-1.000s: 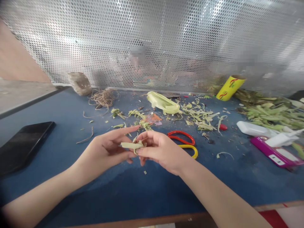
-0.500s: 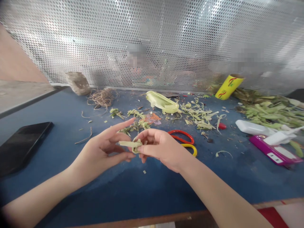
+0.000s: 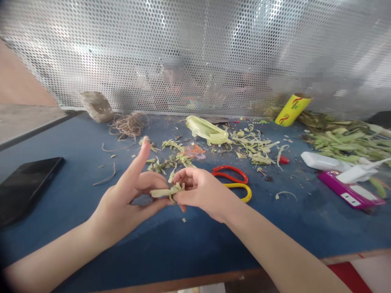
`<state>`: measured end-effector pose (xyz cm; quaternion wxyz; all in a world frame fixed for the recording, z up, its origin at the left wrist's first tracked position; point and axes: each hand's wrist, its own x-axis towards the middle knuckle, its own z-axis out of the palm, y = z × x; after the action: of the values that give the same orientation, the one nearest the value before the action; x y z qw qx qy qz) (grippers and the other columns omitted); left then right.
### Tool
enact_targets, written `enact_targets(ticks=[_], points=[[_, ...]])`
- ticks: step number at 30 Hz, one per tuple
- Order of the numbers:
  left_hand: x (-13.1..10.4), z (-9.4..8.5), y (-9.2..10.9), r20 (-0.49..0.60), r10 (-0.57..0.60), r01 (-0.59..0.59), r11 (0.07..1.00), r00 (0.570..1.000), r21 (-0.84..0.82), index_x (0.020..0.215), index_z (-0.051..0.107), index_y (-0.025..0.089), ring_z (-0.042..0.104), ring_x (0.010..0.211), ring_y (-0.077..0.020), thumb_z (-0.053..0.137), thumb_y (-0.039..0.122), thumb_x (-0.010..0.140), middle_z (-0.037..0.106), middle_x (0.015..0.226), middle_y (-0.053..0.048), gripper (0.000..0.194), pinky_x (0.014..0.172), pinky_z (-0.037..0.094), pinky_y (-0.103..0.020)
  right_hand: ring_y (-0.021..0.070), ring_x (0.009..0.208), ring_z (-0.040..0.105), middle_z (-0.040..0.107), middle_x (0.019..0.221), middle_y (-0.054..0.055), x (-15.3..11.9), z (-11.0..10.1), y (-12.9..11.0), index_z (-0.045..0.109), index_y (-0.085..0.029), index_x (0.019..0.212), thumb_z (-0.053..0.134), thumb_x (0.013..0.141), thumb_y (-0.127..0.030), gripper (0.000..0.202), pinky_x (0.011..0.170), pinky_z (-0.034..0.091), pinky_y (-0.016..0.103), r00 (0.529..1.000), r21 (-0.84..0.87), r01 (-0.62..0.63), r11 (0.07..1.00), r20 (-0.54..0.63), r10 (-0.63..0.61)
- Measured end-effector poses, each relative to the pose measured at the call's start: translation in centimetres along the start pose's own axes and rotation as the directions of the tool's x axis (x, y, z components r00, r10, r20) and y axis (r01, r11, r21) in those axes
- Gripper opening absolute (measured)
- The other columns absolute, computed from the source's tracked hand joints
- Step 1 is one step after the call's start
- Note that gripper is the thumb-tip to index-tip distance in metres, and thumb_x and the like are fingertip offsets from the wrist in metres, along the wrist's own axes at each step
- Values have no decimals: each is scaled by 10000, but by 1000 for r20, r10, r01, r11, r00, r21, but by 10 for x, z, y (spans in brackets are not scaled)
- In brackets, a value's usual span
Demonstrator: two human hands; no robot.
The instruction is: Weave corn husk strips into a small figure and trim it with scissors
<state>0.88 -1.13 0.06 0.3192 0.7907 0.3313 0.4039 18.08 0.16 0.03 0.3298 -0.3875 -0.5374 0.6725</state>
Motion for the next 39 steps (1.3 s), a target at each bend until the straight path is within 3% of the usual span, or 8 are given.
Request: enact_targets(ticks=[9, 14, 17, 24, 31, 35, 39], points=[[0, -2, -2, -6, 48, -48, 999, 999, -2, 1378, -10, 326, 607, 683, -172, 582, 176, 764, 631, 734, 4, 865, 648, 511, -293, 64, 537, 505, 545, 664, -31, -2, -4, -5, 499, -158, 835, 603, 682, -83, 200, 519, 416, 209, 991, 56, -105, 993, 85, 100], [0, -1, 3, -19, 65, -67, 992, 998, -104, 1385, 20, 285, 625, 736, -189, 599, 166, 754, 659, 710, 1, 865, 781, 488, -333, 64, 527, 518, 560, 687, -26, 0, -10, -5, 492, -155, 855, 634, 668, -91, 243, 535, 427, 224, 949, 132, -220, 966, 260, 180], [0, -2, 5, -2, 53, -53, 991, 999, -124, 1385, 19, 285, 623, 762, -187, 602, 158, 753, 663, 719, -1, 869, 810, 481, -340, 75, 537, 534, 553, 669, -28, 1, -10, -6, 488, -153, 863, 609, 681, -76, 232, 548, 433, 236, 937, 156, -215, 964, 311, 159], [0, -5, 3, -3, 38, -38, 997, 999, -71, 1381, -41, 298, 612, 728, -169, 598, 155, 756, 653, 724, 5, 905, 772, 494, -320, 73, 580, 508, 551, 749, -7, 0, -6, -7, 501, -160, 862, 554, 692, -69, 200, 546, 426, 228, 985, -1, -78, 997, 154, 77], [-2, -1, -7, 40, 211, -215, 967, 977, 135, 1365, -91, 342, 614, 749, -198, 602, 163, 751, 633, 754, 15, 944, 766, 478, -351, 63, 492, 490, 526, 641, -44, 1, 0, -6, 482, -163, 824, 511, 624, -38, 238, 510, 407, 224, 977, 26, -169, 985, 133, 164], [-2, 1, -5, 29, 193, -195, 970, 981, 144, 1350, -171, 309, 615, 780, -201, 614, 159, 742, 629, 744, 14, 1004, 784, 466, -341, 56, 474, 476, 513, 608, -57, 2, 2, -5, 472, -157, 860, 481, 613, -19, 283, 495, 377, 213, 977, 55, -179, 982, 130, 171], [-1, 2, -3, 39, 159, -160, 986, 987, 36, 1351, -168, 309, 609, 725, -195, 625, 144, 732, 629, 727, 4, 1020, 722, 488, -337, 44, 464, 444, 497, 604, -64, 2, 0, -4, 471, -155, 887, 493, 622, -8, 304, 483, 358, 204, 964, 90, -212, 973, 182, 194]])
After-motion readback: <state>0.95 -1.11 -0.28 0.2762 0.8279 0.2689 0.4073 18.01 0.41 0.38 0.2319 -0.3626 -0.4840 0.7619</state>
